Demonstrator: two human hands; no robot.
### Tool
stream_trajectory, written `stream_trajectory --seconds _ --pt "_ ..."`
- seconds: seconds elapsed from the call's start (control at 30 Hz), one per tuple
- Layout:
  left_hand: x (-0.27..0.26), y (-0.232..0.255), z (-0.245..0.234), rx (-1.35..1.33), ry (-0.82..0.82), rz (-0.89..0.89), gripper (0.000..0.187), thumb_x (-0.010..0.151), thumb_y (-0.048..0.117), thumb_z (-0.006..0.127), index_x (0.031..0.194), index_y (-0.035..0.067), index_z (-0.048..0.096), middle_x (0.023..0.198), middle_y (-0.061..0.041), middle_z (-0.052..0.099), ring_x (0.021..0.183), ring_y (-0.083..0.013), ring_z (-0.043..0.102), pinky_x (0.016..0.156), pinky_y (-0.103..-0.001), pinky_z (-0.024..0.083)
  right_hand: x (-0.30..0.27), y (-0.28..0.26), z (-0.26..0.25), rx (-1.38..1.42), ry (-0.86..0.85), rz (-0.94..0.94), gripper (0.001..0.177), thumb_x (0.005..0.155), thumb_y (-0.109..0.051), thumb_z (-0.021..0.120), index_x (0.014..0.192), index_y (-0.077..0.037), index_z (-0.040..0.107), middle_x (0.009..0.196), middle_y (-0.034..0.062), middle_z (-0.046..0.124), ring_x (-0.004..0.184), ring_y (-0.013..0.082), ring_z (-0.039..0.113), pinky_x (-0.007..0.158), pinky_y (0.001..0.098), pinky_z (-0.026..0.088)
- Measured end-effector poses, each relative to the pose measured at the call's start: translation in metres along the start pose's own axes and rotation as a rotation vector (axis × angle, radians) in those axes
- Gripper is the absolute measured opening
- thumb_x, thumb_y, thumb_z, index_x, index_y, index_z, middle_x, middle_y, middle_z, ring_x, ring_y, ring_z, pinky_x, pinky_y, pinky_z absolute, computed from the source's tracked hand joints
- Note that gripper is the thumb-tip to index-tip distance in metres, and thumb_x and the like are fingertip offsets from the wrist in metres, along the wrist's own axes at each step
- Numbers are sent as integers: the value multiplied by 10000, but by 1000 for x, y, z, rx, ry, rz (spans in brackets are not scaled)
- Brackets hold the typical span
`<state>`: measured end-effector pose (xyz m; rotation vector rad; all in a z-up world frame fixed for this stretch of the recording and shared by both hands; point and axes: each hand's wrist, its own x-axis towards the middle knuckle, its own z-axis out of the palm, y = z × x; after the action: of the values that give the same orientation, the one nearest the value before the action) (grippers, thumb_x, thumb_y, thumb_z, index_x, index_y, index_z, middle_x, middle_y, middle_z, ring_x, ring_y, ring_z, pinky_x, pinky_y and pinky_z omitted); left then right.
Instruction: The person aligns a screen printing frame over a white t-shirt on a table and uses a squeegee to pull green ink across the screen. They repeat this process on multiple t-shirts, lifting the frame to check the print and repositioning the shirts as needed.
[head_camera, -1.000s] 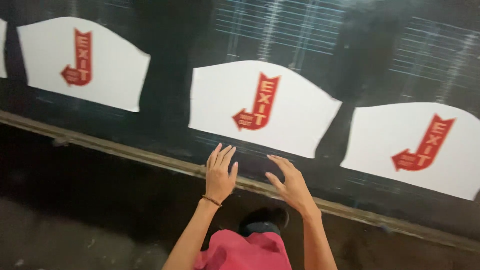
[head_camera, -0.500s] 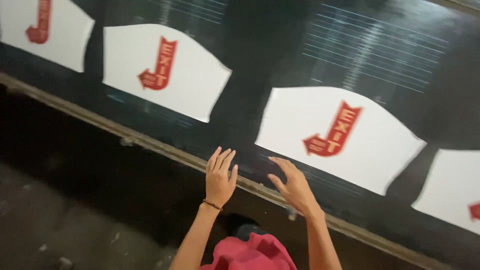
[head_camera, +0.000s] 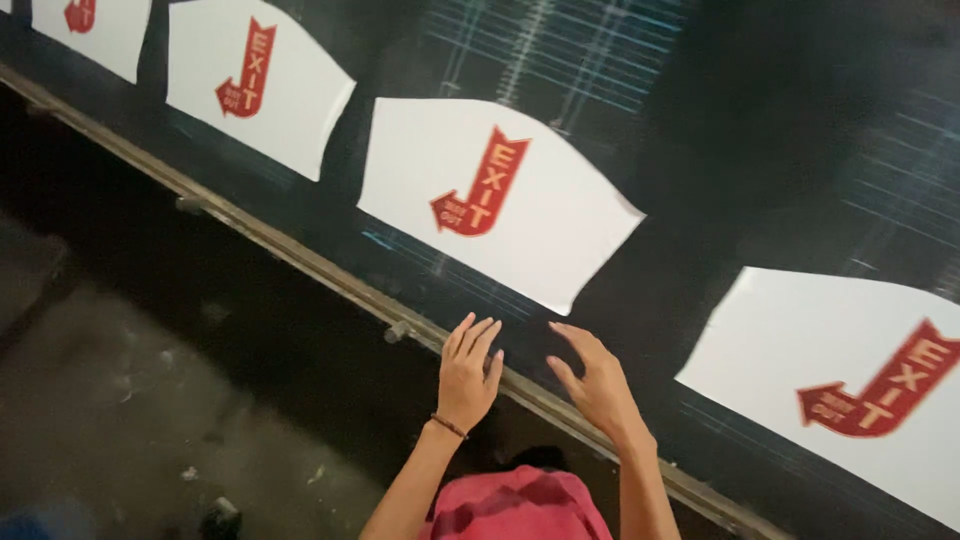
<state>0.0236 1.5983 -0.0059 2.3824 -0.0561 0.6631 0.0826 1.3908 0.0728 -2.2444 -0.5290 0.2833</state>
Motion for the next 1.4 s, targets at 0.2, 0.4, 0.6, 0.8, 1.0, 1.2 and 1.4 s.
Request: stream_trajectory --seconds 0.2,0.4,0.6,0.8,1.0,1.2,1.4 --pt "20 -75 -32 -66 -11 -58 405 1036 216 536 1412 75 587 1398 -107 618 1383 -321 491 1146 -498 388 52 -45 60 -136 -55 -146 504 970 -290 642 1445 -140 565 1450 110 608 1362 301 536 1107 462 401" --pt "44 -157 -78 -141 -43 -16 429 1054 270 506 1414 51 585 1390 -118 632 1342 -316 543 1110 -478 420 86 -87 133 -167 -24 22 506 985 -332 616 1472 -210 545 1492 53 576 1403 260 491 1110 470 381" --pt "48 -266 -149 -153 -97 16 422 1049 260 510 1420 73 583 1354 -140 648 1292 -328 573 1088 -483 427 139 -136 248 -123 178 -53 420 984 -313 627 1372 -152 631 1365 70 676 1268 276 617 1077 461 432" --pt "80 -357 -248 -58 -102 -2 415 1021 195 564 1419 79 576 1305 -127 644 1283 -339 568 1105 -486 408 209 -220 325 -282 177 -71 434 961 -295 671 1380 -191 627 1322 59 688 1231 270 635 1057 447 469" --pt "109 -433 -316 -13 -91 -122 446 1016 192 581 1452 105 560 1323 -123 623 1327 -338 534 1138 -490 371 279 -284 376 -342 87 -68 451 989 -385 632 1410 -227 604 1353 53 664 1275 285 608 1069 486 461" --pt "139 -516 -356 -19 -47 -184 435 1027 210 569 1449 106 564 1319 -113 626 1325 -330 536 1135 -484 378 360 -318 428 -321 23 -179 432 966 -380 634 1376 -244 625 1330 40 679 1224 285 635 996 462 501" --pt "187 -609 -394 -13 -56 -198 462 1021 212 556 1471 107 538 1326 -121 616 1338 -337 516 1142 -494 363 447 -370 471 -220 21 -208 439 949 -328 668 1372 -219 631 1312 70 693 1199 323 649 972 472 515"
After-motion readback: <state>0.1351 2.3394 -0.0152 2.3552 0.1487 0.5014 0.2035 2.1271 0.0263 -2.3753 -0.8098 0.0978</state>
